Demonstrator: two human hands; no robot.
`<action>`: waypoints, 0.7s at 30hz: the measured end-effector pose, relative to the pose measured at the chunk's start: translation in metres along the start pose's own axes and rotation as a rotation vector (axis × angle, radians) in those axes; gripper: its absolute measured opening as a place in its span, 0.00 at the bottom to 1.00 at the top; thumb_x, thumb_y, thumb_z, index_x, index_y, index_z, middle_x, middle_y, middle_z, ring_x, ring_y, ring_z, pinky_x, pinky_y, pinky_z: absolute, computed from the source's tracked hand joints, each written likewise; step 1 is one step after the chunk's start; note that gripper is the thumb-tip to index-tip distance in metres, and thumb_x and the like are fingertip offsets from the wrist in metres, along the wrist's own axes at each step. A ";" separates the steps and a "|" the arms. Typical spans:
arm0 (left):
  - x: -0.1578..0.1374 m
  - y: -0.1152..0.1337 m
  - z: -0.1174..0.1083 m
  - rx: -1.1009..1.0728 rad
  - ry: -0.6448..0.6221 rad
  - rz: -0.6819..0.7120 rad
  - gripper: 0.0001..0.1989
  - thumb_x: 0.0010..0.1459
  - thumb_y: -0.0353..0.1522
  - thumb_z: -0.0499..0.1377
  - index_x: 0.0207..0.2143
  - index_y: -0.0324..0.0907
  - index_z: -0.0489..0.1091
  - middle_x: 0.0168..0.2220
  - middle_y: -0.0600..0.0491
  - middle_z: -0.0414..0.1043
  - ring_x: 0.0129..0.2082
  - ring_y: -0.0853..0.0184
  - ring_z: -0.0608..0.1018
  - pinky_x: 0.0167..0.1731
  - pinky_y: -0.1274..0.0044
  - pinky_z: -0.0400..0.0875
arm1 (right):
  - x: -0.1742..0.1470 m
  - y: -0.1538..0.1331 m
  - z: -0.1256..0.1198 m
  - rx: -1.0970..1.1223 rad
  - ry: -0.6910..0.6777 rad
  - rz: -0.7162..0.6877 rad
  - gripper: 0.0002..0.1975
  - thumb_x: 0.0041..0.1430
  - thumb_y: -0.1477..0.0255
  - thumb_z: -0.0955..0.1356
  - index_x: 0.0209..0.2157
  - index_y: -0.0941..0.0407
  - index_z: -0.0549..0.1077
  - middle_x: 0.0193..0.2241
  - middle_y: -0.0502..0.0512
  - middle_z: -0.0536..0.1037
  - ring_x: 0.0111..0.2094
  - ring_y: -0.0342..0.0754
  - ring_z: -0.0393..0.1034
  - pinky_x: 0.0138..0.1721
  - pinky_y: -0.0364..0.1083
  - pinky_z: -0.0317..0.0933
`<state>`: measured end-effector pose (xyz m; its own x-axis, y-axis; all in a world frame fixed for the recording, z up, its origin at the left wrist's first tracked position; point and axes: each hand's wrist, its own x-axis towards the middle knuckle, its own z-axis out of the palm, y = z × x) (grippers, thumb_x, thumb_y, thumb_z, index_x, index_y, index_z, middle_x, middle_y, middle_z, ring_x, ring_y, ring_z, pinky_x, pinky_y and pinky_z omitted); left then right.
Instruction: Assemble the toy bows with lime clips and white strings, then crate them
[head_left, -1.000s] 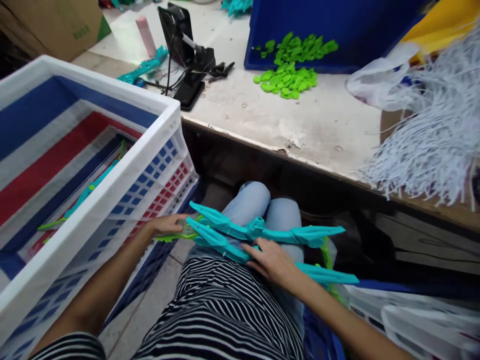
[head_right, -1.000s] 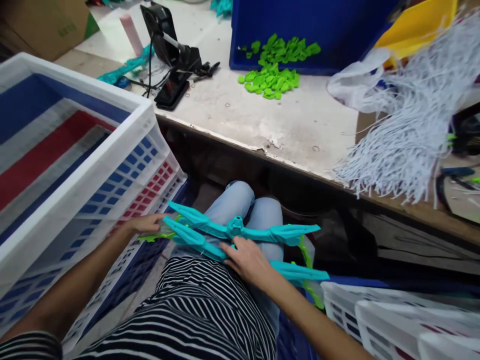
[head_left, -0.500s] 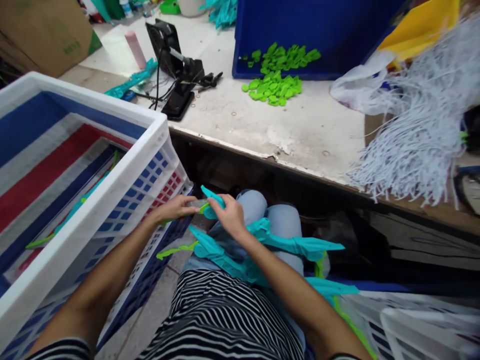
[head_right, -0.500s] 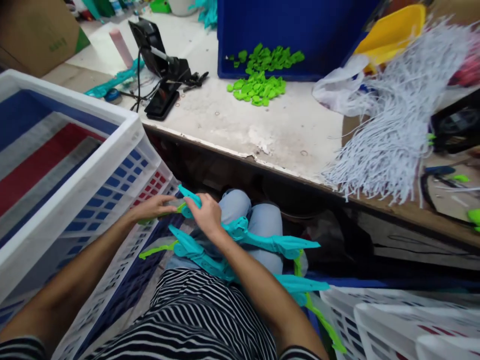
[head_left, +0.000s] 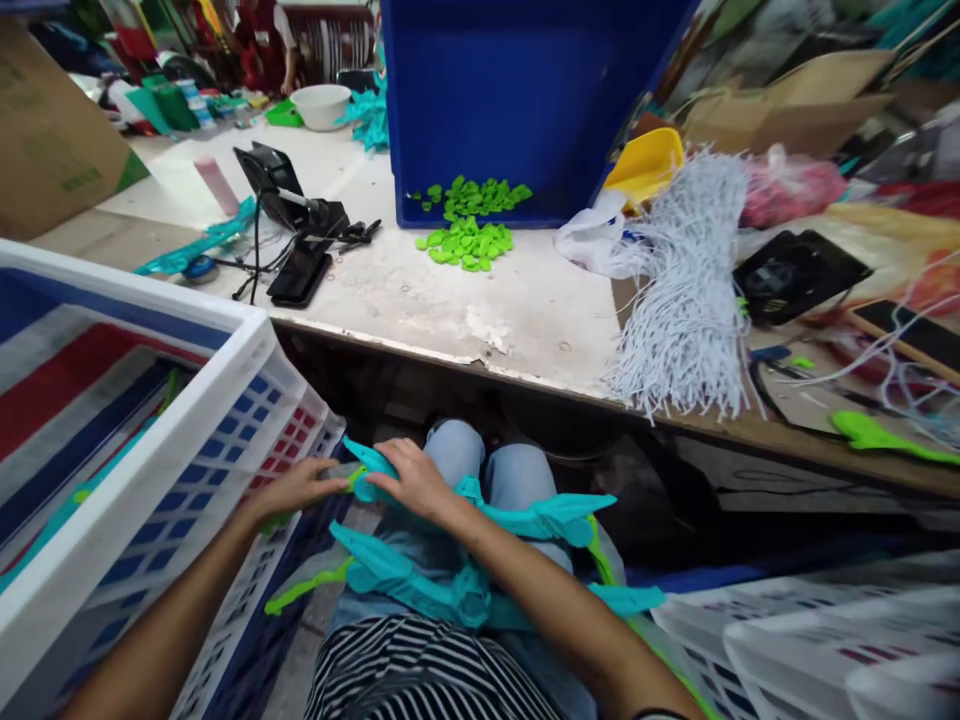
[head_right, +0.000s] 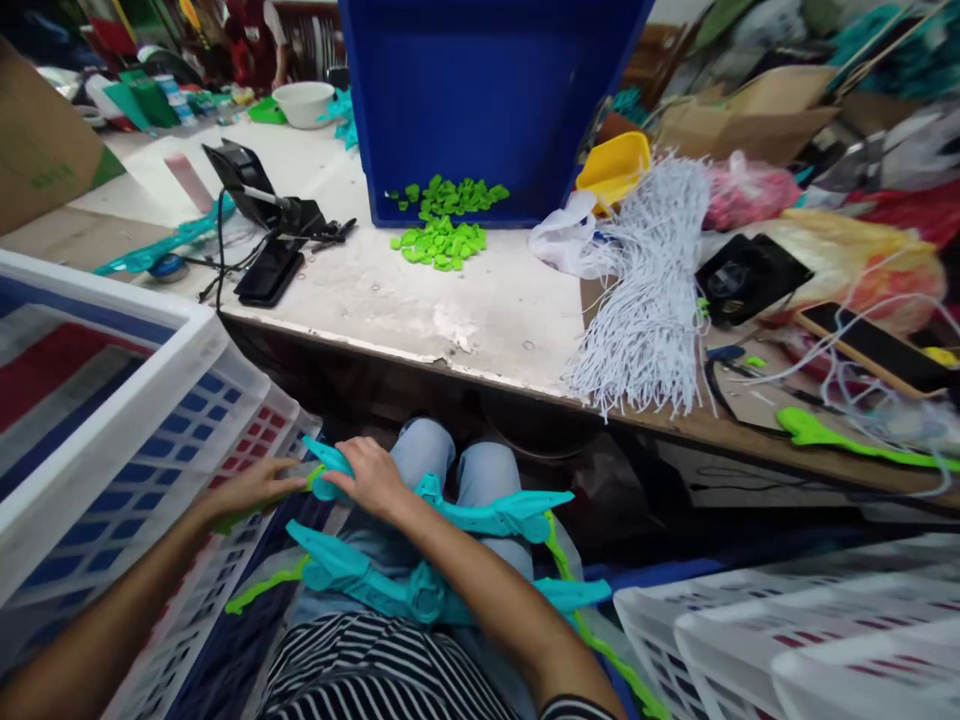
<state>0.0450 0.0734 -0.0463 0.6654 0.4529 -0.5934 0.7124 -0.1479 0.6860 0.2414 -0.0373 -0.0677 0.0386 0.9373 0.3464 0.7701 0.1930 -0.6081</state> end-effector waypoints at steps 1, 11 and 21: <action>0.002 -0.008 0.001 0.018 0.041 -0.023 0.31 0.50 0.55 0.53 0.36 0.36 0.70 0.19 0.58 0.63 0.19 0.69 0.66 0.18 0.79 0.58 | 0.009 0.008 -0.011 -0.051 0.021 -0.017 0.15 0.58 0.62 0.68 0.42 0.57 0.74 0.38 0.55 0.77 0.40 0.48 0.70 0.41 0.45 0.67; 0.060 0.111 -0.040 0.089 0.635 0.403 0.17 0.56 0.46 0.54 0.37 0.44 0.74 0.39 0.50 0.76 0.40 0.59 0.77 0.43 0.69 0.72 | 0.180 0.205 -0.179 -0.515 0.252 0.401 0.24 0.59 0.64 0.65 0.54 0.61 0.68 0.55 0.65 0.68 0.57 0.63 0.56 0.55 0.61 0.55; 0.369 0.311 -0.143 0.459 0.788 0.240 0.28 0.60 0.46 0.52 0.62 0.52 0.57 0.65 0.46 0.52 0.64 0.48 0.53 0.59 0.54 0.51 | 0.282 0.328 -0.203 -0.478 0.169 0.491 0.24 0.64 0.58 0.57 0.60 0.47 0.62 0.63 0.55 0.58 0.63 0.62 0.50 0.57 0.68 0.51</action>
<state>0.4799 0.3198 0.0081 0.5828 0.8047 0.1130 0.7058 -0.5702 0.4203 0.6346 0.2312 -0.0245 0.5218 0.8181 0.2418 0.8322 -0.4258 -0.3552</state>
